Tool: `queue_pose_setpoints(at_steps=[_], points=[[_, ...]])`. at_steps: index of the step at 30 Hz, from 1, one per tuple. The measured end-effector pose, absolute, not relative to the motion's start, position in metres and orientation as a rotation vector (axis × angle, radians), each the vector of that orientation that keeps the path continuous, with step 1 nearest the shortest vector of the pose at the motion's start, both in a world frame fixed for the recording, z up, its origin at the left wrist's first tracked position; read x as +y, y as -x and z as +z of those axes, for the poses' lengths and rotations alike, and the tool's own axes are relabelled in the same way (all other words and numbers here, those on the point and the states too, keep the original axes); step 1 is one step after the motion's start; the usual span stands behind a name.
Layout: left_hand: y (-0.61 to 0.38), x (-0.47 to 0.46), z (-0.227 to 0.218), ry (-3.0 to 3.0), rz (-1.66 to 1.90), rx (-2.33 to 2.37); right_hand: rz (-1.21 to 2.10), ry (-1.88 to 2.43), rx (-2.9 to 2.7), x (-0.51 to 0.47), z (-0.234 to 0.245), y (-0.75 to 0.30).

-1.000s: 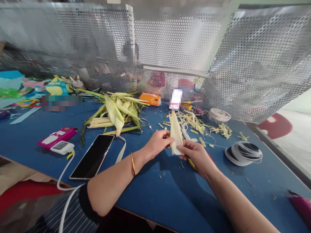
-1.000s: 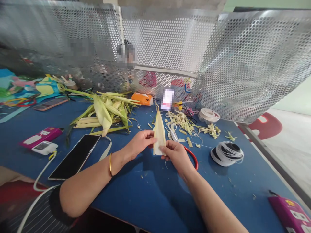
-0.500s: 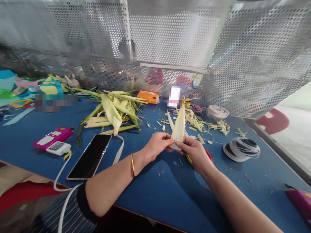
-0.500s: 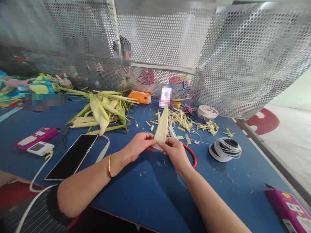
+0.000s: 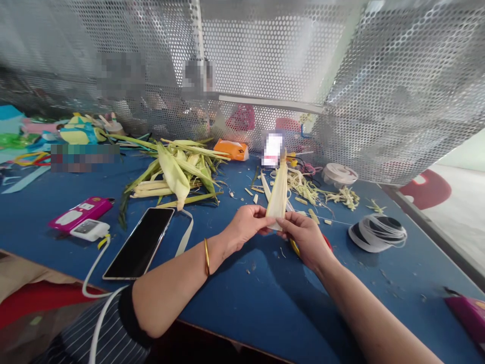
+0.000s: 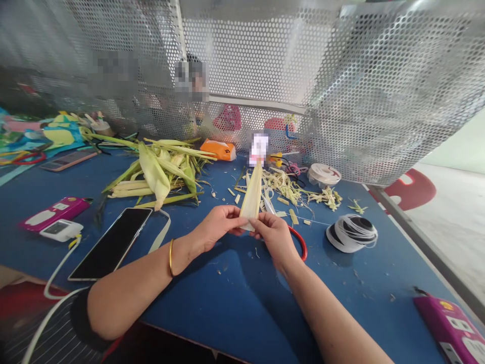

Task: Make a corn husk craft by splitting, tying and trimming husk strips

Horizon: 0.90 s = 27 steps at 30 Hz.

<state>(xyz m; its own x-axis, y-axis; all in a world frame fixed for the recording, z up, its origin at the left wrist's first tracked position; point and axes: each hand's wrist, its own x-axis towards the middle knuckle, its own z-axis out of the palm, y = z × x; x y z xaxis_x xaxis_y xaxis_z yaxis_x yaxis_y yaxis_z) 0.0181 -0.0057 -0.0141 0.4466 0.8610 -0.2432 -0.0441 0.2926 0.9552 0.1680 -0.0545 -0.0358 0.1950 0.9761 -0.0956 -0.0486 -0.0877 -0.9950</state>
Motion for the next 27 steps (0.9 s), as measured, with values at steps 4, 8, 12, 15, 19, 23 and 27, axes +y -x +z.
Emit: queue_pose_setpoints(at_steps=[4, 8, 12, 15, 19, 23, 27], points=[[-0.018, -0.0061, -0.0146, -1.108, 0.67, 0.942, 1.16, 1.343, -0.995, -0.0557, -0.0346, -0.1661], [-0.0184, -0.0054, -0.0164, -1.114, 0.697, 0.966, 1.214, 1.347, -1.039, -0.0569, -0.035, -0.1657], [-0.0181, -0.005, -0.016, -1.119, 0.694, 0.949, 1.24, 1.315, -0.985, -0.0575, -0.034, -0.166], [-0.0177, -0.0051, -0.0144, -1.129, 0.687, 0.945, 1.294, 1.307, -0.933, -0.0577, -0.0315, -0.1654], [-0.018, -0.0053, -0.0133, -1.145, 0.699, 0.937, 1.363, 1.273, -0.884, -0.0575, -0.0302, -0.1652], [-0.019, -0.0063, -0.0143, -1.187, 0.717, 0.923, 1.421, 1.252, -0.893, -0.057, -0.031, -0.1669], [-0.0196, -0.0082, -0.014, -1.233, 0.709, 0.962, 1.463, 1.242, -0.896, -0.0568, -0.03, -0.1684]])
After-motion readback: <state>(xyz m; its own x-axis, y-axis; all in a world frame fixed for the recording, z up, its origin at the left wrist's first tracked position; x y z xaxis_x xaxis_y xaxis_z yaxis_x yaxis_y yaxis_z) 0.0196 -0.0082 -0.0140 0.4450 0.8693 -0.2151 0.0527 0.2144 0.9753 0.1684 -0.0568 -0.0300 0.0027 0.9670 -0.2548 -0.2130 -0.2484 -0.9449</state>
